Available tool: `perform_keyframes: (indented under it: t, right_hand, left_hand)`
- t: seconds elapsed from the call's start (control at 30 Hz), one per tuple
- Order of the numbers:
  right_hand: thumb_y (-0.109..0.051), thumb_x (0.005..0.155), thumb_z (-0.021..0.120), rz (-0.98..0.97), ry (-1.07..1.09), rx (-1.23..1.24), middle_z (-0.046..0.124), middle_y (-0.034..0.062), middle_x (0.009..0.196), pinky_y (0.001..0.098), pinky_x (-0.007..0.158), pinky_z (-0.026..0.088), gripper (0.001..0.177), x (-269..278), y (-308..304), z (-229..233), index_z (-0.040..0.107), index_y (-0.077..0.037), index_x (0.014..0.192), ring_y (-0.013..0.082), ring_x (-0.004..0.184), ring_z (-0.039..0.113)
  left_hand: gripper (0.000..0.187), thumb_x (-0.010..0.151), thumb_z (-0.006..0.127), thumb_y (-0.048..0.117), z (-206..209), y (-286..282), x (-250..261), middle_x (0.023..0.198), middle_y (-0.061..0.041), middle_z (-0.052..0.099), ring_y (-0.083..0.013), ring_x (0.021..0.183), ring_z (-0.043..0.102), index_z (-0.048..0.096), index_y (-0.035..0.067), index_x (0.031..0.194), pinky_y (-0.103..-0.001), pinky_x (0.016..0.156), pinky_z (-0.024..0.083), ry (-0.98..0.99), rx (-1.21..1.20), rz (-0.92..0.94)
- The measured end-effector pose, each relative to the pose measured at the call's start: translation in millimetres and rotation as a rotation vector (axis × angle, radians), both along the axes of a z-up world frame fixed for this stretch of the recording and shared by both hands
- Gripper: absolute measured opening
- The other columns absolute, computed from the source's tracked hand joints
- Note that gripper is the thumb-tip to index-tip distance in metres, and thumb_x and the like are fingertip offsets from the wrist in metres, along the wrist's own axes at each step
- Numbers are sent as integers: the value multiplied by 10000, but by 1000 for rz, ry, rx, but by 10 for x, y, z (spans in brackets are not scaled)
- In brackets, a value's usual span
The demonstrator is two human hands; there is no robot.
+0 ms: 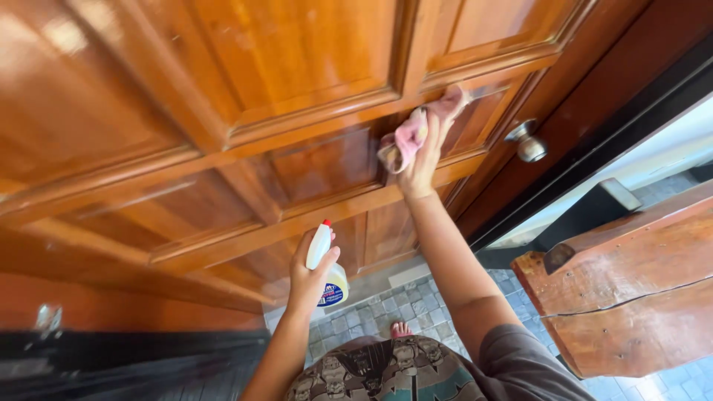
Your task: Cleaning a wooden door using a spray bottle and a cleaning cloth.
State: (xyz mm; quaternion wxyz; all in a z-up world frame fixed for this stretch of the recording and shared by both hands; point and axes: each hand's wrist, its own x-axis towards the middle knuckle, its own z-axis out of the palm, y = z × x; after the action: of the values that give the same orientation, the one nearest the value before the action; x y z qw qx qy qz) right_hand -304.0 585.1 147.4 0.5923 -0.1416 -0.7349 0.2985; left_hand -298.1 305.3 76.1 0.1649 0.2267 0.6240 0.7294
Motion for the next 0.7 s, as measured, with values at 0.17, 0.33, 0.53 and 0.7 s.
perform_keyframes:
  t: [0.17, 0.33, 0.53, 0.7]
  right_hand:
    - [-290, 1015, 594, -64, -150, 471, 453, 208, 1517, 689, 1247, 212, 605, 169, 603, -1270, 361, -58, 1523, 470, 1418, 444]
    - [-325, 979, 612, -79, 70, 395, 374, 300, 1447, 625, 1144, 262, 722, 511, 980, -1939, 237, -64, 1539, 481, 1317, 391]
    - [-411, 962, 839, 418, 436, -238, 462, 111, 1342, 546, 1089, 417, 879, 155, 1096, -1174, 212, -190, 1538, 306, 1208, 502]
    - [-917, 796, 529, -112, -368, 384, 135, 437, 1571, 659, 1171, 103, 1310, 195, 515, -533, 147, 26, 1622, 588, 1458, 83]
  left_hand:
    - [438, 890, 723, 42, 8, 337, 7, 1192, -75, 684, -155, 1155, 647, 619, 34, 1316, -302, 992, 511, 9, 14, -35]
    - [460, 887, 729, 44, 35, 514, -1, 1207, -74, 690, -156, 1175, 643, 613, 42, 1332, -302, 1011, 499, -29, 30, -59]
    - [452, 891, 728, 55, -42, 563, 12, 1202, -76, 692, -157, 1163, 643, 618, 30, 1329, -301, 999, 503, -38, -6, -67]
    - [445, 890, 723, 51, -61, 624, 4, 1219, -79, 688, -155, 1178, 641, 613, 23, 1321, -299, 1017, 497, -45, 25, -86]
